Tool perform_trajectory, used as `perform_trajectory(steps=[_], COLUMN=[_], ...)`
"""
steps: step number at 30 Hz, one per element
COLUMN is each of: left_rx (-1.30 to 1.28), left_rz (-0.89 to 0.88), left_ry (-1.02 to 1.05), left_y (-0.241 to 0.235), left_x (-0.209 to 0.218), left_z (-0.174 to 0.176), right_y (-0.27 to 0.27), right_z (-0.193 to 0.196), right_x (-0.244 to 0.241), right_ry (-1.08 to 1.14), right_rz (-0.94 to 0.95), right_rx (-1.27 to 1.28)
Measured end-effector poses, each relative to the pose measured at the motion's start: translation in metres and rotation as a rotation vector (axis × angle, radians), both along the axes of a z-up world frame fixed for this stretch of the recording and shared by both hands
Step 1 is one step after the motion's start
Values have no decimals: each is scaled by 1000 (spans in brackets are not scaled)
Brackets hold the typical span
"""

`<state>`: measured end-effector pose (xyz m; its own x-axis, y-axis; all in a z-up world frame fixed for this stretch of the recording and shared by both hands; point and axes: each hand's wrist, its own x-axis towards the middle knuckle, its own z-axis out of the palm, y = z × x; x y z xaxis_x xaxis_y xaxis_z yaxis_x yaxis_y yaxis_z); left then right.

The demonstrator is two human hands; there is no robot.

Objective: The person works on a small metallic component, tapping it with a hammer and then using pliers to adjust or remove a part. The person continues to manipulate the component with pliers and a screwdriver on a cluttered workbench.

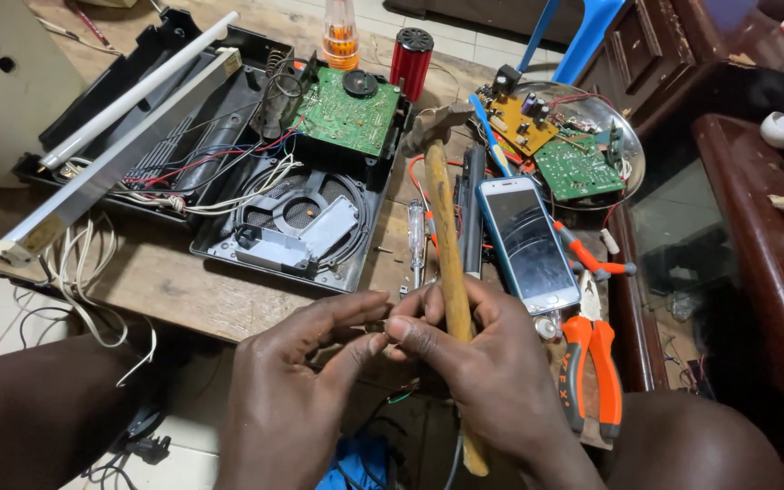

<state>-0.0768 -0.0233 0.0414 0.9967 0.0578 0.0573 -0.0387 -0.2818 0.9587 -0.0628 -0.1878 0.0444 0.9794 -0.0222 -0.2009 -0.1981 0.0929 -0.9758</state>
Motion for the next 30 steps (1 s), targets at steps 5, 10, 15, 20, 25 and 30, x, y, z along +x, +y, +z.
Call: perform_trajectory(steps=[5, 10, 15, 20, 25, 30], left_rx=[91, 201, 117, 75, -3, -42], left_rz=[-1, 65, 47, 79, 104, 54], left_ry=[-37, -157, -215, -87, 100, 71], left_y=[0, 2, 6, 6, 5, 6], left_x=[-3, -3, -1, 0, 2, 5], left_z=[-7, -16, -16, -19, -22, -30], right_y=[4, 11, 16, 16, 15, 18], right_z=[-1, -5, -1, -8, -14, -10], right_x=[0, 0, 1, 3, 5, 6], right_ry=[-32, -53, -69, -62, -53, 14], right_rz=[15, 17, 60, 59, 59, 39], right_rx=[-46, -163, -209, -122, -117, -200])
